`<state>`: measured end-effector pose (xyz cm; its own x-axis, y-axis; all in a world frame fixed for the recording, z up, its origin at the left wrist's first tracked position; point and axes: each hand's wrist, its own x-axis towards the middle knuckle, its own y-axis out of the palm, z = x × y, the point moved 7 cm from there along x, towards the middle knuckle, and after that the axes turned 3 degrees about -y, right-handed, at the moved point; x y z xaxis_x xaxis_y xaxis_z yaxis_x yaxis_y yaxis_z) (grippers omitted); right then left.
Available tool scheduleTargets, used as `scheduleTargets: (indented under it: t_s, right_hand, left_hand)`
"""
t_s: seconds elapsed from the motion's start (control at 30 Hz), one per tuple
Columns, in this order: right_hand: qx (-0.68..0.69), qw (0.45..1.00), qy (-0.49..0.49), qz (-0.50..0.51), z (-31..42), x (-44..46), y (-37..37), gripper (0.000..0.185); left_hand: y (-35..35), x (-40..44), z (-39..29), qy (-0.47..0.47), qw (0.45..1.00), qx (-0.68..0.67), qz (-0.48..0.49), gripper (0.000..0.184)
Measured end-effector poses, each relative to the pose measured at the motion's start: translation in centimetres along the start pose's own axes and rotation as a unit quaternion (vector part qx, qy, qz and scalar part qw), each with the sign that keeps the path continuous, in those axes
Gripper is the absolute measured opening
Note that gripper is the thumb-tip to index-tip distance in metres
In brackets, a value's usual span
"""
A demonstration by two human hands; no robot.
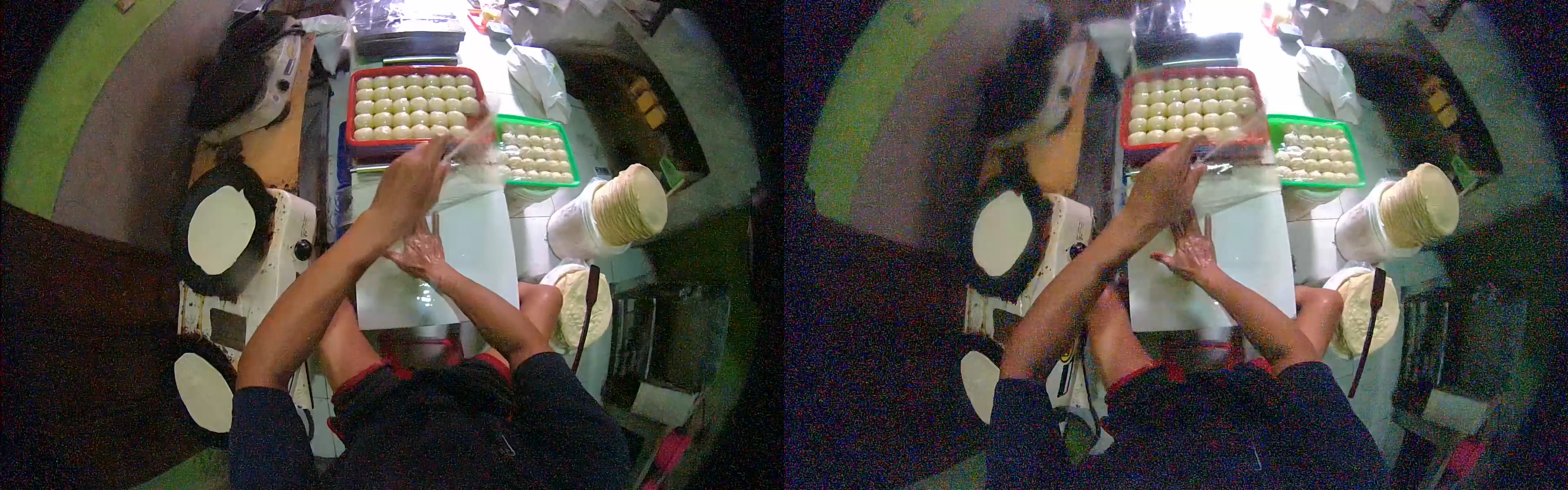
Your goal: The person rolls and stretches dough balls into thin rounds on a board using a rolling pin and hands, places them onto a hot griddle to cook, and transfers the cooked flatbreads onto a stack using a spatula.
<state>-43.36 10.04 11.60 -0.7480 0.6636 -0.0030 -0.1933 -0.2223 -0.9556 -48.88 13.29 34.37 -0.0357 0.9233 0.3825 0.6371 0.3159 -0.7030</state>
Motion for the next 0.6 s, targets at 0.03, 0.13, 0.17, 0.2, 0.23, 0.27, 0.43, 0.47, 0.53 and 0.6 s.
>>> scheduleTargets:
  t_s: [0.03,0.13,0.17,0.2,0.23,0.27,0.43,0.47,0.53,0.6]
  right_hand:
    - [-0.032,0.999,0.004,0.009,-0.4,0.0,0.3,0.103]
    - [0.002,0.997,0.001,0.079,-1.7,-0.4,1.1,0.104]
    - [-0.006,0.995,0.005,0.098,-2.1,-0.9,2.2,0.103]
    - [-0.015,0.997,-0.008,0.078,-2.6,-1.6,1.3,0.102]
    - [-0.020,0.998,-0.016,0.063,-2.9,-2.9,0.4,0.101]
    - [-0.018,0.998,-0.021,0.054,-3.2,-4.4,-0.5,0.100]
    - [-0.113,0.989,0.059,0.077,-22.0,-7.5,-2.7,0.052]
    - [0.042,0.987,0.059,-0.142,-28.6,-6.8,-2.8,0.046]
    - [0.082,0.978,0.105,-0.159,-26.2,-4.8,-11.3,0.054]
    - [0.150,0.982,0.063,-0.096,-20.7,0.1,-13.2,0.052]
  left_hand:
    - [0.3,-0.5,-0.2,0.024,1.000,-0.003,-0.013,0.042]
    - [0.7,-1.6,-0.5,0.014,1.000,-0.004,0.009,0.041]
    - [1.1,-2.2,-0.3,0.003,1.000,-0.016,0.024,0.042]
    - [0.9,-3.0,-1.0,-0.002,0.999,-0.021,0.026,0.037]
    - [0.9,-4.3,-1.6,-0.011,0.999,-0.028,0.035,0.033]
    - [1.4,-5.9,-1.7,-0.012,0.999,-0.027,0.043,0.029]
    - [7.9,-17.2,0.0,-0.018,0.995,-0.034,0.089,0.017]
    - [9.7,-19.3,0.8,-0.030,0.993,-0.029,0.106,0.017]
    - [13.5,-23.0,2.2,-0.035,0.991,0.019,0.126,0.017]
    - [16.2,-25.9,3.0,-0.041,0.987,0.069,0.137,0.019]
